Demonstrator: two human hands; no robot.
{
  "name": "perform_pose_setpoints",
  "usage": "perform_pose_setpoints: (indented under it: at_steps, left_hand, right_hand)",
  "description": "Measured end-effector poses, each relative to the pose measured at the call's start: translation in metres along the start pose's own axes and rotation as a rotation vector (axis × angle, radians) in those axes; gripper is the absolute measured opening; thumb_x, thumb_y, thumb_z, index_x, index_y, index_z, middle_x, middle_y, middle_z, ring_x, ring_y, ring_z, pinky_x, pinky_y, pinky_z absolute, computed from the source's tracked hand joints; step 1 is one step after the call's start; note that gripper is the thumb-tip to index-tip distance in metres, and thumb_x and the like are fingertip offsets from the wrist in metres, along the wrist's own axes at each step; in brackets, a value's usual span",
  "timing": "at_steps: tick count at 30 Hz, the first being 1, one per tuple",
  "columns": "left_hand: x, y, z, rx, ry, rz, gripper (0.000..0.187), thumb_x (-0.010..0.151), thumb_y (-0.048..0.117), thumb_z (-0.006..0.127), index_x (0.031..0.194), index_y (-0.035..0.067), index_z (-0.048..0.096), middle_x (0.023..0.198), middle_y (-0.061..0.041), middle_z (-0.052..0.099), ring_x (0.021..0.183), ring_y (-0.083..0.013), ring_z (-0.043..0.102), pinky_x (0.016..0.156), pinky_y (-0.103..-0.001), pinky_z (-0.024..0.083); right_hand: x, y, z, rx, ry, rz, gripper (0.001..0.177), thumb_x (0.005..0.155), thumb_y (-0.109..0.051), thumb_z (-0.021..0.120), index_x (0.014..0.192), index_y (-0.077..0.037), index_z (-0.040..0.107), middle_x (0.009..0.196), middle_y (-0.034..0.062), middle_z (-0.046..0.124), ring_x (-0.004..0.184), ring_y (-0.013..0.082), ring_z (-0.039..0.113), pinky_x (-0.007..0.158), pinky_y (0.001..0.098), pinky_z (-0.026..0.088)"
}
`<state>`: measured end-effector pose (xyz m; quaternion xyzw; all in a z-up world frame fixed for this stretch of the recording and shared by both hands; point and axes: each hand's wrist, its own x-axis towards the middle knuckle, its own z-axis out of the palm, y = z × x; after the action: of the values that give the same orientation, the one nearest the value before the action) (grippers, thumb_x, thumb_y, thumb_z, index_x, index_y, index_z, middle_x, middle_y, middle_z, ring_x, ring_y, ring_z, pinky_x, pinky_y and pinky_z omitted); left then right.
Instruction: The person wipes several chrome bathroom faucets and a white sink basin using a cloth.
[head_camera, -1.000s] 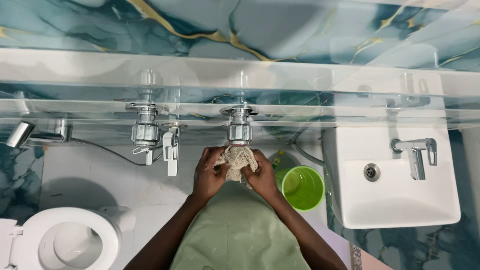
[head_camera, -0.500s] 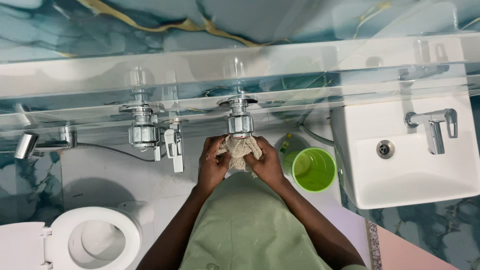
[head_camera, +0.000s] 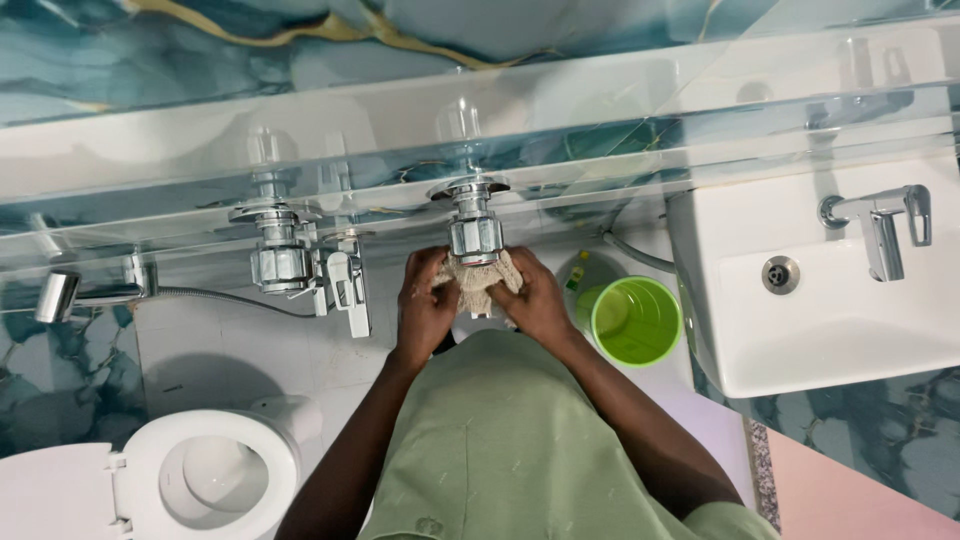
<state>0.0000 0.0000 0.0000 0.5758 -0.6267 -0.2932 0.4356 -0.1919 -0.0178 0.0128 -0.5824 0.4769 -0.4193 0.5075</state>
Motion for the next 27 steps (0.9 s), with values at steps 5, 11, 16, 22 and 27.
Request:
perform_pose_setpoints:
  at_steps: [5,11,16,22,27]
  left_hand:
    - [-0.022,0.001,0.000,0.030,-0.022,-0.017,0.051,0.089,-0.001,0.066,0.139,0.006,0.056,0.129,-0.015,0.060,0.104,-0.0255,0.069,0.069,-0.031,0.062]
    - [0.027,-0.003,0.005,0.014,-0.032,-0.181,0.047,0.095,0.003,0.066,0.141,0.008,0.057,0.132,-0.014,0.059,0.091,-0.0214,0.072,0.066,-0.032,0.059]
    - [0.010,-0.003,-0.002,-0.018,-0.019,-0.030,0.049,0.093,-0.002,0.065,0.141,0.006,0.056,0.133,-0.016,0.058,0.108,-0.0247,0.069,0.071,-0.030,0.062]
    - [-0.012,0.000,-0.002,-0.065,-0.032,-0.084,0.050,0.090,-0.002,0.066,0.139,0.006,0.056,0.132,-0.016,0.059,0.105,-0.0254,0.071,0.071,-0.031,0.064]
    - [0.024,-0.008,-0.001,0.016,-0.032,-0.074,0.048,0.095,0.004,0.069,0.141,0.007,0.056,0.131,-0.015,0.060,0.102,-0.0248,0.071,0.071,-0.032,0.062]
  right_hand:
    - [-0.015,0.017,0.000,0.038,-0.047,-0.061,0.040,0.087,0.004,0.070,0.127,0.001,0.065,0.113,0.0093,0.069,0.107,0.0168,0.067,0.093,0.0312,0.054]
    - [0.031,0.017,0.002,0.042,0.024,0.054,0.040,0.086,0.001,0.070,0.126,-0.001,0.063,0.114,0.0073,0.068,0.102,0.0152,0.067,0.083,0.0295,0.056]
    - [0.014,0.017,0.004,0.020,0.008,-0.050,0.035,0.091,0.003,0.072,0.125,0.000,0.065,0.115,0.0091,0.069,0.105,0.0172,0.067,0.092,0.0308,0.054]
    - [-0.007,0.027,0.001,0.100,-0.062,0.002,0.043,0.085,0.005,0.070,0.127,0.000,0.064,0.115,0.0076,0.066,0.109,0.0156,0.065,0.096,0.0307,0.052]
    - [0.032,0.033,0.001,0.042,0.004,-0.106,0.037,0.087,0.007,0.070,0.123,0.000,0.066,0.117,0.0080,0.069,0.110,0.0162,0.065,0.097,0.0306,0.051]
